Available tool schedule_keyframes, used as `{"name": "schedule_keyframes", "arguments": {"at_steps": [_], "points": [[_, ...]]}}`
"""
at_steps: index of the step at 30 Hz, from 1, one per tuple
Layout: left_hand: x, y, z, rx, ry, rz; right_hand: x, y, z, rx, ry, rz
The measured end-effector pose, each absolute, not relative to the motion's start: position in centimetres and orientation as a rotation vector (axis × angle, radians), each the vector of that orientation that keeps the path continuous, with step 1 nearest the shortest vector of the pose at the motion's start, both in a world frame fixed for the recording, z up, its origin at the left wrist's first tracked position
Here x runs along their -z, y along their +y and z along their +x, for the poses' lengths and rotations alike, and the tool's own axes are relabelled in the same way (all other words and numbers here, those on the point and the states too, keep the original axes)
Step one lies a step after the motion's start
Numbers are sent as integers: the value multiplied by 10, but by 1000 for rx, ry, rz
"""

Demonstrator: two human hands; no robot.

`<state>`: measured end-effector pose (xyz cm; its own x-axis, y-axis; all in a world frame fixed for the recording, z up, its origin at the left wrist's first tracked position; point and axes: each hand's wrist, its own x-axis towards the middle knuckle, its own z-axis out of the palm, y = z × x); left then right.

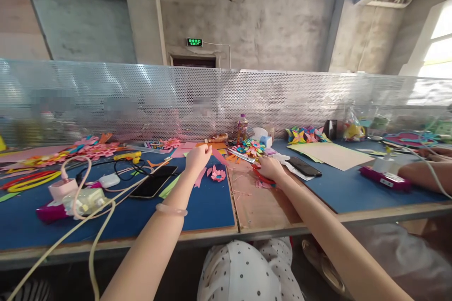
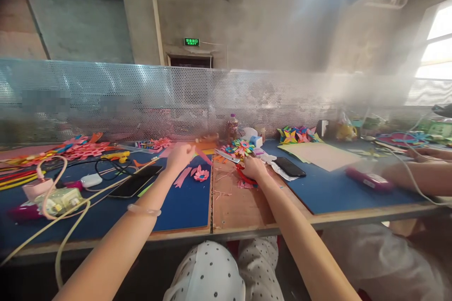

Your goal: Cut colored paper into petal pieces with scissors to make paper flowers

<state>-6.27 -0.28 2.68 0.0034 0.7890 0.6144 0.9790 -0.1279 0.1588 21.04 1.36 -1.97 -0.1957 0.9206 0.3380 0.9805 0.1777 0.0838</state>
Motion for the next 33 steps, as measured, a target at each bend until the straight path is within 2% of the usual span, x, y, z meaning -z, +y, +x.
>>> {"name": "schedule_keyframes", "arguments": {"at_steps": [33], "points": [[-20,-2,-59,967,-1782,-2013,25,21,215,441,-2236,-1789]]}}
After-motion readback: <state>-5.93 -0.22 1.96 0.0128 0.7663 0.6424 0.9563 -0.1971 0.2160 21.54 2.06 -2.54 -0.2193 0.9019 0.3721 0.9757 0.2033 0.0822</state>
